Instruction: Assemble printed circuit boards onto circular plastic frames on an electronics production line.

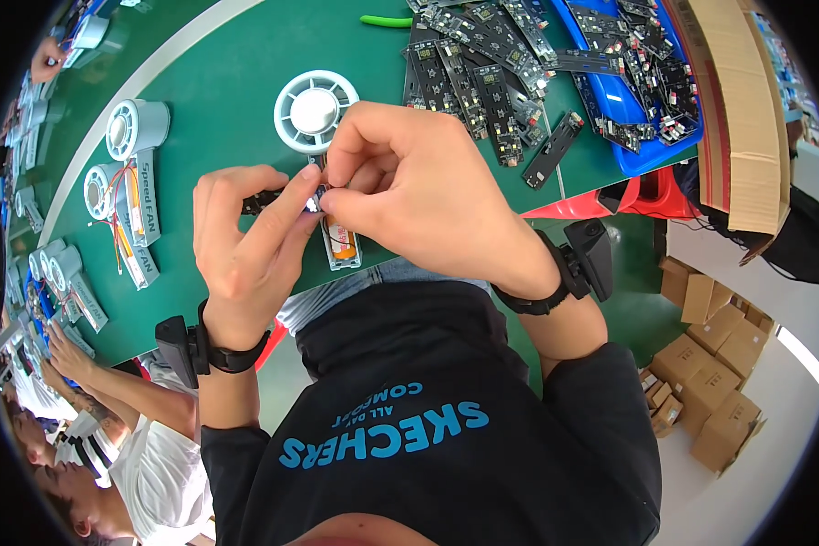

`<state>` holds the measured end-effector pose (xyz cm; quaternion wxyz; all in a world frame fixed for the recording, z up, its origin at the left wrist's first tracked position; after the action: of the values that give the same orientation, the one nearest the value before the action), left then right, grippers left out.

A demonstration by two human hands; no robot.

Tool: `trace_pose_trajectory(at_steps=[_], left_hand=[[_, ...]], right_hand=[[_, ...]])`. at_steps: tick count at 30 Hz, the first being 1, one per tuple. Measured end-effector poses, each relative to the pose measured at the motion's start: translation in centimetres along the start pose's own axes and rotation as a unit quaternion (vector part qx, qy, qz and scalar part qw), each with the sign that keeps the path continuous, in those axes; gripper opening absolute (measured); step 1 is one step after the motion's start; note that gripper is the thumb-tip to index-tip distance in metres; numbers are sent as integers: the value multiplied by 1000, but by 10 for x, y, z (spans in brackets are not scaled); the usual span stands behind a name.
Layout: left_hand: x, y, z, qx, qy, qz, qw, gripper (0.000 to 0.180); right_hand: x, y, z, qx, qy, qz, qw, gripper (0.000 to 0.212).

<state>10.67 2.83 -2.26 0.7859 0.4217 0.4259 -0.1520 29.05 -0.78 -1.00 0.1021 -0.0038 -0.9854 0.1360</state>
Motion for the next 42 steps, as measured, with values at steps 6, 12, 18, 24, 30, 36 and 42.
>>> trace_pose_trajectory(at_steps=[6,12,18,24,30,36,42], left_hand=[[-1,0,3,-3,51,14,999,47],[1,-6,-2,-240,-183,-65,951,36],[21,-17,2,-378,-544,-56,747,32],[28,-28,12,-418,-590,-53,688,33],[34,-29,26,-445,-570,-41,690,32],[34,-31,29,-479,-572,-48,664,35],[28,-27,31,-483,-532,-74,691,35]], right_hand=[[7,-1,-1,-26,-74,15,997,19],[6,-6,-10,-164,-187,47,968,8],[-1,3,-3,-19,-112,-8,993,12],[0,4,11,-321,-298,16,899,18],[6,1,17,-449,-406,57,794,23],[12,-11,7,-344,-448,62,823,26],[17,-19,5,-219,-482,53,847,24]])
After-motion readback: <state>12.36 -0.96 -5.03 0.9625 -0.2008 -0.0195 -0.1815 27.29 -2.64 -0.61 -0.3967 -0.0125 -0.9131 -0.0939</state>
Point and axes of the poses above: each hand's wrist, its own y-axis towards the middle knuckle, its own x-axis out of the palm, z = x × y, the point moved 3 cm from there along y, towards the middle knuckle, and after that the axes turned 14 degrees about y, right-handed, at the moved point
